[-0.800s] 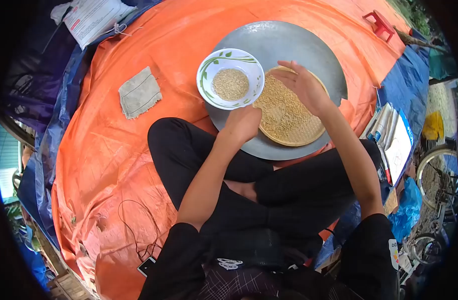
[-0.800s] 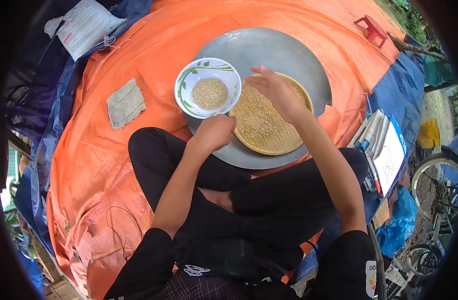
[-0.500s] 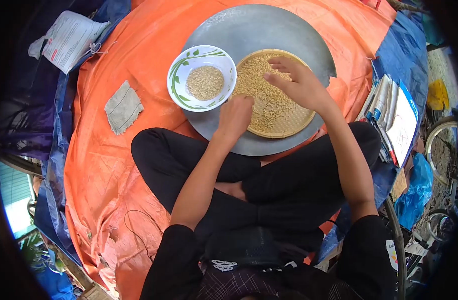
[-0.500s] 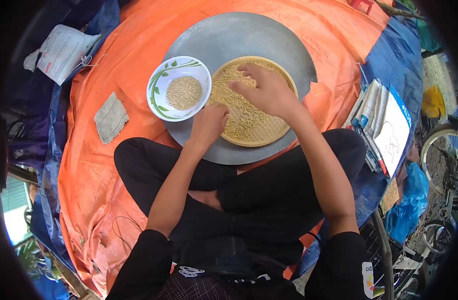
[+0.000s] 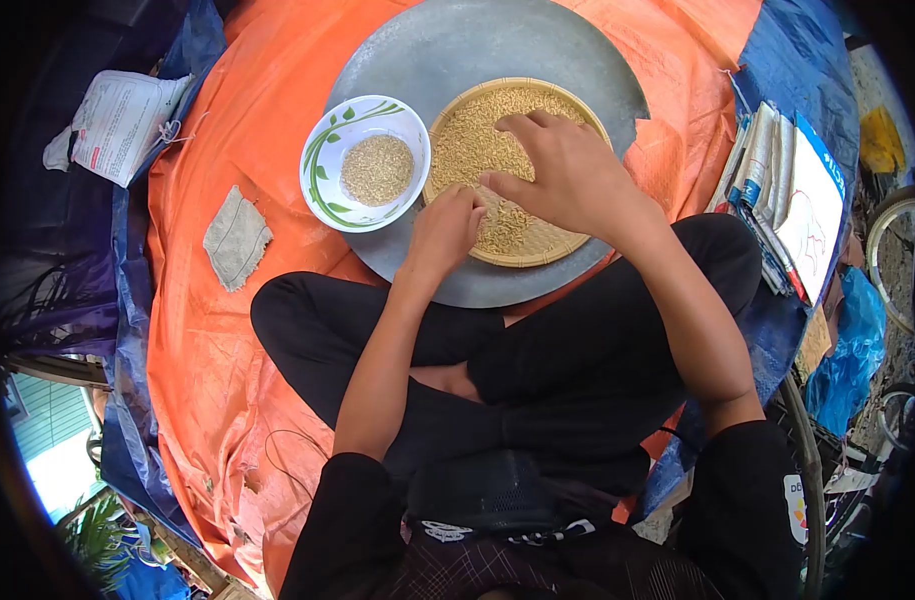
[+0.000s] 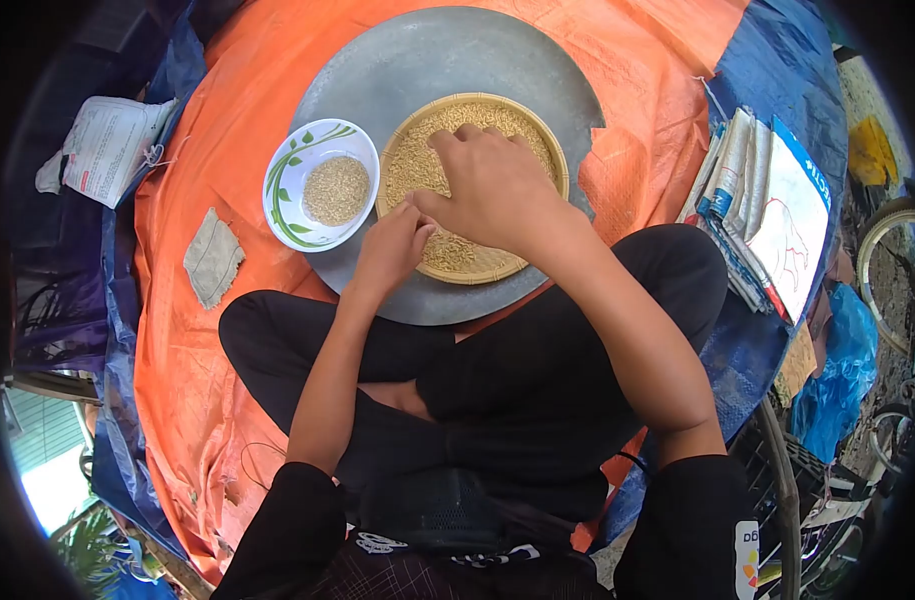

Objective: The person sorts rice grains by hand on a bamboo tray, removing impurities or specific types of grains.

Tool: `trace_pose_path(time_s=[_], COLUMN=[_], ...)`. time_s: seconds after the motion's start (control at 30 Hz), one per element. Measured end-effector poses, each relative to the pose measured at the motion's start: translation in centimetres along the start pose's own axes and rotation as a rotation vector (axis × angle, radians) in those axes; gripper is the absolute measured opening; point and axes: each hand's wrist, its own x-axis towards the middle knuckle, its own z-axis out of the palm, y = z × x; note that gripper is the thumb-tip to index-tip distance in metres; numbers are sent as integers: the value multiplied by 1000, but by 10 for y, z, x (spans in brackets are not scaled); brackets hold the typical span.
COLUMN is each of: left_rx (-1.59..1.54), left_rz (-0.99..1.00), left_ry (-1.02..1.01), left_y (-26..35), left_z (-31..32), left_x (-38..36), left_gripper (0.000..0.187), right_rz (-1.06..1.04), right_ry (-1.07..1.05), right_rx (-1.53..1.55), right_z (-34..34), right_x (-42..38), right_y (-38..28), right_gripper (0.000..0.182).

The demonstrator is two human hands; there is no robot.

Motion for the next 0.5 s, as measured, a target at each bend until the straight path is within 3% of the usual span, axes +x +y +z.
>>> trace_pose_path(time_s=[0.07, 0.27, 0.5], left_rx=[-136, -651, -870], left_rz=[-42, -91, -66], left_ry=[29, 87, 103], left_y=[4, 22, 32], left_z=[-14, -62, -87], left_x=[3, -2, -11], left_gripper=[15, 21, 22], right_rz=[3, -52, -185], right_ry=[4, 33, 59], right_rx=[3, 405, 606], right_z=[1, 2, 7], right_x=[1, 13, 13], right_y=[1, -1, -22], right_gripper=[52, 22, 13])
